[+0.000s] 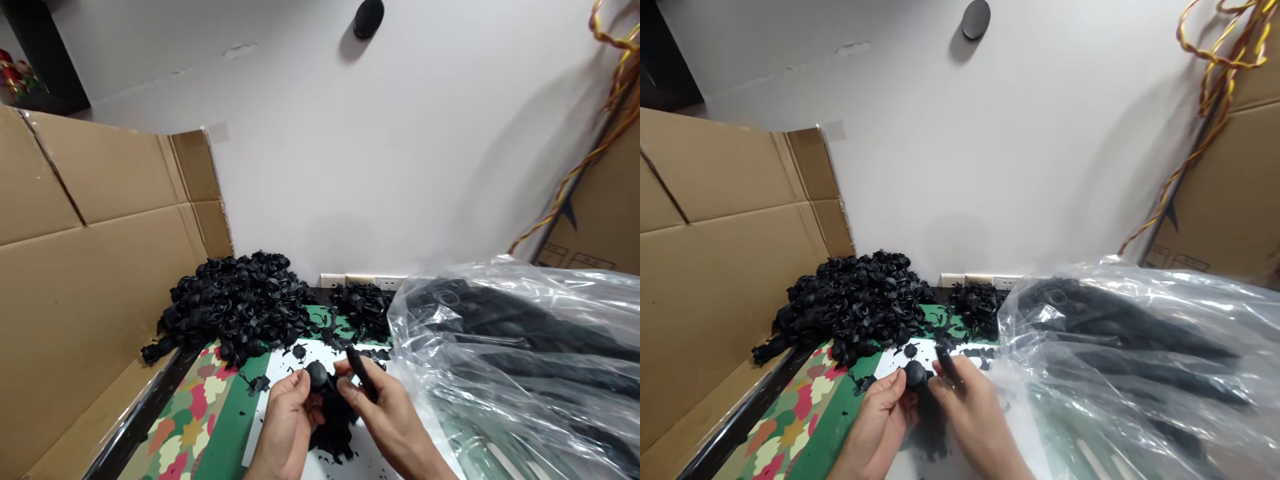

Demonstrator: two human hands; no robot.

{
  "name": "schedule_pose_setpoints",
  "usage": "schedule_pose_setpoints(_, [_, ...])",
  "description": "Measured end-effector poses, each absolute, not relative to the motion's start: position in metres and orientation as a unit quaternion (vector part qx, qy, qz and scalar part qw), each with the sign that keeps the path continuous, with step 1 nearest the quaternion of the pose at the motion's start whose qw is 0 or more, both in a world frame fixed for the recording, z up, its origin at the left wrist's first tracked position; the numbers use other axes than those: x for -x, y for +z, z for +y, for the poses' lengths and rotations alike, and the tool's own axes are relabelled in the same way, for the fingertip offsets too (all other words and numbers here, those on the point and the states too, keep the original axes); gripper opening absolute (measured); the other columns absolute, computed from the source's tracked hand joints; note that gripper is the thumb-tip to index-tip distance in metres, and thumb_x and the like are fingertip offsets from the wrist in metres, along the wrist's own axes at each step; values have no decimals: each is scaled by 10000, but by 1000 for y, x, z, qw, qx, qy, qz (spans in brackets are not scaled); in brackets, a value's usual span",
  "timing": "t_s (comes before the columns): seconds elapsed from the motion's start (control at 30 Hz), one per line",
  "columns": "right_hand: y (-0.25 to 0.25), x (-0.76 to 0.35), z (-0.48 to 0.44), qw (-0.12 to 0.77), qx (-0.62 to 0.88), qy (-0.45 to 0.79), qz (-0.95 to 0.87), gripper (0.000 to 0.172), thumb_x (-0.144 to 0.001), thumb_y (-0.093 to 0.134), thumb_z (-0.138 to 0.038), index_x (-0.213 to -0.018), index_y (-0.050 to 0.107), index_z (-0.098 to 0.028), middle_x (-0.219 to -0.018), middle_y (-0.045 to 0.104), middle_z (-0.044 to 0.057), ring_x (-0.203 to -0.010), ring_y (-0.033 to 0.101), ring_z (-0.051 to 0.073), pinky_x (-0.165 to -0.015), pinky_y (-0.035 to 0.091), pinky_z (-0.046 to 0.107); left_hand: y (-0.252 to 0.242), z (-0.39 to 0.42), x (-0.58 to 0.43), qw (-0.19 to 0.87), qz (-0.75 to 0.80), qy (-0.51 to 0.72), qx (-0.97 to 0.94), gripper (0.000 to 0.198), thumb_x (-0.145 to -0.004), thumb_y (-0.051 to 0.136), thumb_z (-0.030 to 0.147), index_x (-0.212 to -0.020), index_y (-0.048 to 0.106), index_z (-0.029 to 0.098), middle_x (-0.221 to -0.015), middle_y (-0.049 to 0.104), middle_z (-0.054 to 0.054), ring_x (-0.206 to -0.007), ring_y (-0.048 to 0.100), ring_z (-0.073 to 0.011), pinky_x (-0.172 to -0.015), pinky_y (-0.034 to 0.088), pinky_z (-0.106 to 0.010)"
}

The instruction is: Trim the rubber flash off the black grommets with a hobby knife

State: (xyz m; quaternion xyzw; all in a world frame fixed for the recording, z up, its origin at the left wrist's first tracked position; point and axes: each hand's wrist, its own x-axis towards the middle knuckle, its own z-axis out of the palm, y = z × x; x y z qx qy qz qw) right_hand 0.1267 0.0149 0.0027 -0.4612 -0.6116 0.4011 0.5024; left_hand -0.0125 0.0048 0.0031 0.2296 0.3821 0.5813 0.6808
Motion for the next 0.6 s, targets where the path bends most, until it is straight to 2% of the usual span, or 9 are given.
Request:
schedule_pose_setpoints(0.07, [1, -121, 12, 494, 439, 363, -657, 101, -764, 526, -232, -800, 612, -192, -809, 644, 49, -748, 612, 210, -661, 473, 281, 4, 5, 8, 693, 362, 583, -220, 309, -545, 843, 327, -696, 673, 118, -592, 600, 0, -528, 495, -102, -474, 347, -213])
schedule_pose_setpoints(0.13, [-3, -117, 11, 472, 450, 286, -702, 100, -744, 496, -132, -770, 567, -197, -786, 621, 37, -696, 605, 183, -611, 453, 249, 4, 5, 4, 697, 353, 584, -221, 315, -534, 847, 337, -662, 651, 126, -566, 577, 15, -507, 477, -96, -467, 348, -214])
schedule_pose_setpoints(0.23, [-10, -115, 13, 397, 487, 132, -767, 113, -747, 489, -101, -725, 542, -198, -757, 618, 29, -544, 579, 150, -471, 353, 233, 5, 4, 1, 673, 396, 571, -254, 343, -569, 822, 396, -639, 618, 129, -552, 542, 31, -494, 436, -80, -452, 312, -200])
schedule_pose_setpoints(0.33, [-11, -118, 17, 336, 483, 21, -808, 146, -747, 507, -79, -677, 553, -199, -699, 631, 8, -457, 563, 131, -415, 242, 250, 7, 3, 2, 621, 447, 561, -316, 403, -584, 789, 467, -586, 574, 126, -527, 486, 49, -490, 379, -66, -453, 269, -191])
schedule_pose_setpoints(0.47, [-5, -121, 20, 333, 435, -9, -837, 201, -695, 518, -22, -604, 530, -201, -588, 608, -26, -412, 543, 113, -408, 214, 259, 13, 11, 4, 591, 483, 545, -347, 481, -469, 825, 496, -472, 505, 138, -450, 404, 73, -449, 300, -52, -433, 221, -195])
schedule_pose_setpoints(0.6, [-4, -122, 23, 352, 403, -30, -844, 181, -686, 515, -30, -650, 552, -204, -610, 610, -17, -414, 528, 121, -413, 223, 271, 15, 23, -1, 594, 500, 540, -325, 519, -323, 851, 507, -425, 494, 146, -407, 435, 63, -398, 340, -52, -406, 240, -200])
